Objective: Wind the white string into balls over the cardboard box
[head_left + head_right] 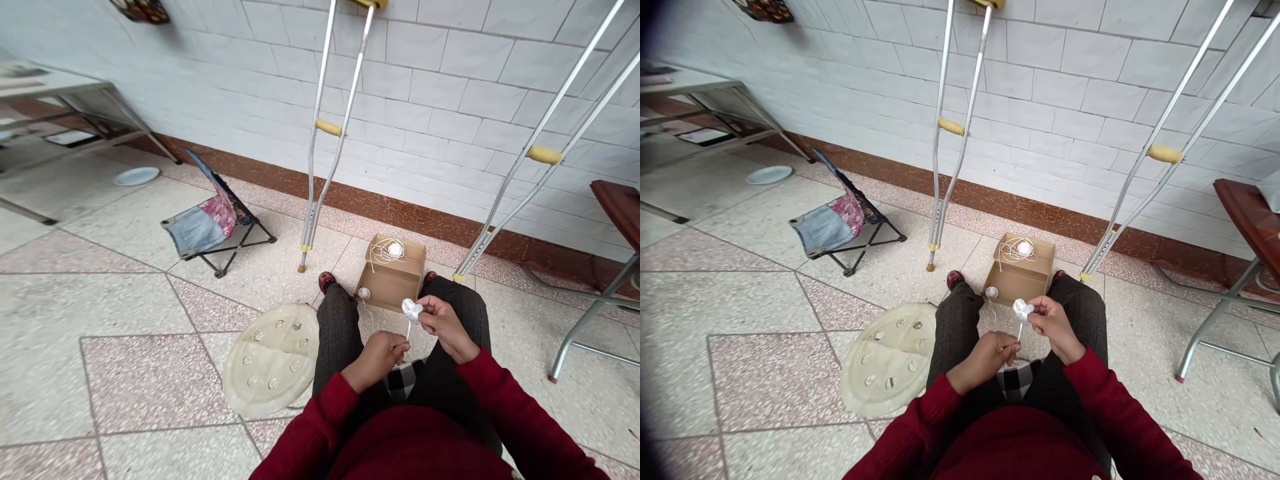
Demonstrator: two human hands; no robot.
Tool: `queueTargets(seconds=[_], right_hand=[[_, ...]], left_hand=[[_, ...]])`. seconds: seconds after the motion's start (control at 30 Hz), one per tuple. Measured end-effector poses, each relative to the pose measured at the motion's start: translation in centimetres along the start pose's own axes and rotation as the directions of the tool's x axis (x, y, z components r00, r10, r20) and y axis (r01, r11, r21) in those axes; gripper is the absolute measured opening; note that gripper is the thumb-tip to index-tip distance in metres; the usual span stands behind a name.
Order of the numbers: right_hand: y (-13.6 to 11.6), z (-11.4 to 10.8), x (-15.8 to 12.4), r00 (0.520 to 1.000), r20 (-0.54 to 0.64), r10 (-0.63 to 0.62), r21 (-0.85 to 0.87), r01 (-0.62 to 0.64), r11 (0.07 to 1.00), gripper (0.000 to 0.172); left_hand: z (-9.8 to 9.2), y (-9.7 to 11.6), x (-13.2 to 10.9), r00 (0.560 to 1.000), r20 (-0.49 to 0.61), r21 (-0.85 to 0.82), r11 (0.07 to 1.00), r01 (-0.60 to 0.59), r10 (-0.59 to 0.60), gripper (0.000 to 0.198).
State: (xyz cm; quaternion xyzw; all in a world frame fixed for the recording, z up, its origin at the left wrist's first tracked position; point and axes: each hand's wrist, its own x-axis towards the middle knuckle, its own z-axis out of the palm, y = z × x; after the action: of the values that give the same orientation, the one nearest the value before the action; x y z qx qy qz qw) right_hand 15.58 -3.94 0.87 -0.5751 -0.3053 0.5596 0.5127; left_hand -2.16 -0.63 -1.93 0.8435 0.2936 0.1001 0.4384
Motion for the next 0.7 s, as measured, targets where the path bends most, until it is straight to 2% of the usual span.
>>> queueTargets(seconds=[0.1,0.2,0.27,0.37,0.47,0.53,0.6,0.7], right_hand=[[3.2,-0.3,1.5,0.993,-0.077,-0.088,-0.197,0.072,0.978,0.019],[6.5,0.1,0.5,0.987,0.021,-0.158,-0.353,0.155,0.923,0.018],[7.5,0.6,-1.3,0.989,0.114,-0.093,-0.327,0.126,0.936,0.022],[6.4,0.9,-3.7,0.974,0.206,0.094,-0.154,-0.062,0.986,0.028],[3.4,0.5,-4.1,0.973,0.166,0.159,0.047,-0.169,0.984,0.028],[1.4,0.0,-3.1,0.987,0.101,0.124,0.142,-0.138,0.98,0.026],[0.3,-0.6,-1.3,0.998,0.035,0.059,0.153,-0.064,0.986,0.025],[1.2,-1.1,1.2,0.994,-0.079,-0.071,-0.004,0.071,0.997,0.024]], left_hand=[[-0.1,1.0,-0.4,0.997,-0.022,0.225,0.972,-0.073,0.08,0.031],[-1.9,1.4,-0.1,0.981,-0.054,0.382,0.911,-0.152,0.187,0.025],[-3.2,1.0,0.2,0.972,-0.083,0.395,0.903,-0.169,0.218,0.024],[-3.7,-0.2,0.7,0.979,-0.101,0.249,0.957,-0.15,0.179,0.026],[-2.2,-0.9,1.0,0.993,-0.09,0.031,0.996,-0.079,0.082,0.032],[-0.7,-0.8,0.8,0.996,-0.078,-0.056,0.998,-0.037,0.033,0.035],[0.7,-0.3,0.5,0.998,-0.063,-0.07,0.997,-0.019,0.015,0.037],[1.3,0.5,-0.2,0.999,-0.02,0.009,0.999,-0.043,0.043,0.035]])
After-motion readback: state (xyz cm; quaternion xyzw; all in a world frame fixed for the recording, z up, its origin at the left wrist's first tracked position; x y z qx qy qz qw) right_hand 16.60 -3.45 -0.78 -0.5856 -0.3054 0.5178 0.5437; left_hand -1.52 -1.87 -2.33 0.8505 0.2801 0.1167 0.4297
